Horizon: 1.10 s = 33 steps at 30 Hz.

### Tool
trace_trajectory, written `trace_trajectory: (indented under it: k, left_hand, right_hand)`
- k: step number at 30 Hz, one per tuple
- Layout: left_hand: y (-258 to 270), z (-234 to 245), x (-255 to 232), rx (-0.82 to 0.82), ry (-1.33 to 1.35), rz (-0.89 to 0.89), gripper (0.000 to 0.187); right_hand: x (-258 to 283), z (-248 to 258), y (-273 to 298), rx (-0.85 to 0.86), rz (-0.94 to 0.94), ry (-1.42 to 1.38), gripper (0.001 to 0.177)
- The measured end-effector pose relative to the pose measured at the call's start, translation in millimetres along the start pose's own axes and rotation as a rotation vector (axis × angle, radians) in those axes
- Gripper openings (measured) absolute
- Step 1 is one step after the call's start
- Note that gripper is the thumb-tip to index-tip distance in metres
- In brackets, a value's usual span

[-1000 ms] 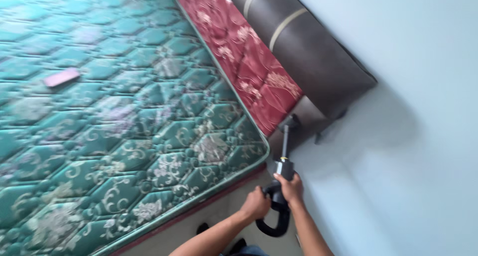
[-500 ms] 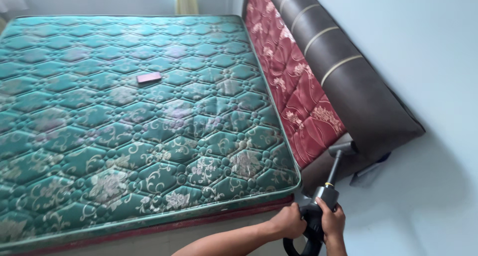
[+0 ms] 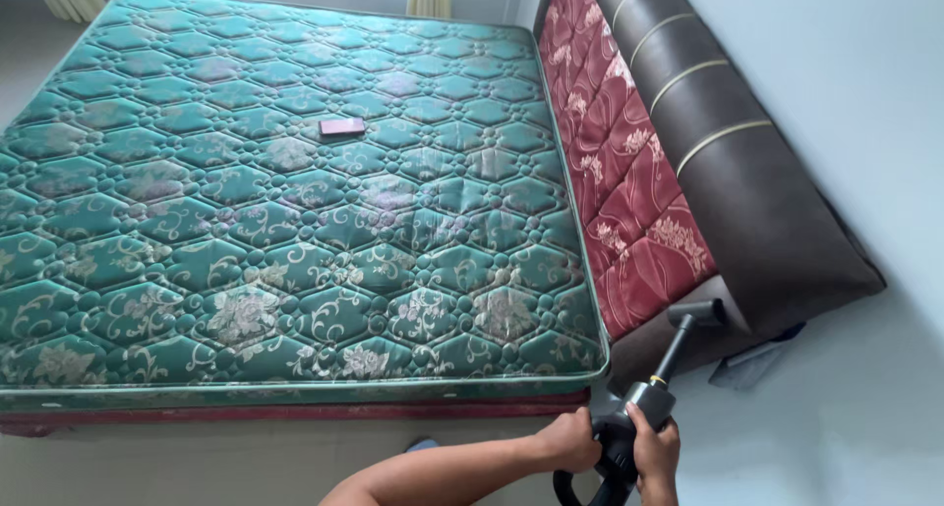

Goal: The person vacuums the headboard of a bed using a handheld vacuum cleaner, moving the nozzle along the sides and top of the headboard.

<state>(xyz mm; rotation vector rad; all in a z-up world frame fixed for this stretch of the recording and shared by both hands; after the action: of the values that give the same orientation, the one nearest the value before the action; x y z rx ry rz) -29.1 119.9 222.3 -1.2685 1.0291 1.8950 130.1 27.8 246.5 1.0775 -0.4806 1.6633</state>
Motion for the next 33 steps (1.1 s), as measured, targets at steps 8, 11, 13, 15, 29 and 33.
trace_trajectory:
  k: [8, 11, 13, 15, 29, 33]
  left_hand:
    - [-20, -3, 28, 0.067, 0.026, 0.062, 0.046]
    - [-31, 5, 42, 0.122, 0.008, 0.106, 0.046]
    - [-40, 9, 54, 0.154, 0.005, 0.13, 0.045]
    - [-54, 12, 73, 0.182, -0.028, 0.184, 0.046]
    - [-110, 23, 149, 0.336, 0.11, 0.477, 0.04]
    - [-114, 27, 156, 0.387, 0.184, 0.586, 0.038]
  right_hand:
    - [-9, -13, -11, -0.03, -0.026, 0.129, 0.065]
    - [-13, -26, -19, -0.028, -0.033, 0.158, 0.067]
    - [-20, -38, -24, -0.027, -0.062, 0.17, 0.068]
    - [-26, -53, -29, -0.028, -0.065, 0.167, 0.066]
    - [-81, -124, -72, -0.049, -0.309, 0.329, 0.079]
    - [-93, -137, -78, -0.036, -0.334, 0.342, 0.08]
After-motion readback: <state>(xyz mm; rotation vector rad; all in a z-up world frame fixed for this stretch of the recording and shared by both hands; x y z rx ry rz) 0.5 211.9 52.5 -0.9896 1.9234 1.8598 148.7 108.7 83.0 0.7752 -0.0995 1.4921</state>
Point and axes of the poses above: each hand's wrist, its own y-axis away from the middle knuckle, its own z-axis out of the back of the hand, x = y × z, the point moved 7 cm from there along -y, towards the middle knuckle, and after that the axes turned 6 degrees about y, right-handed, at the moved point
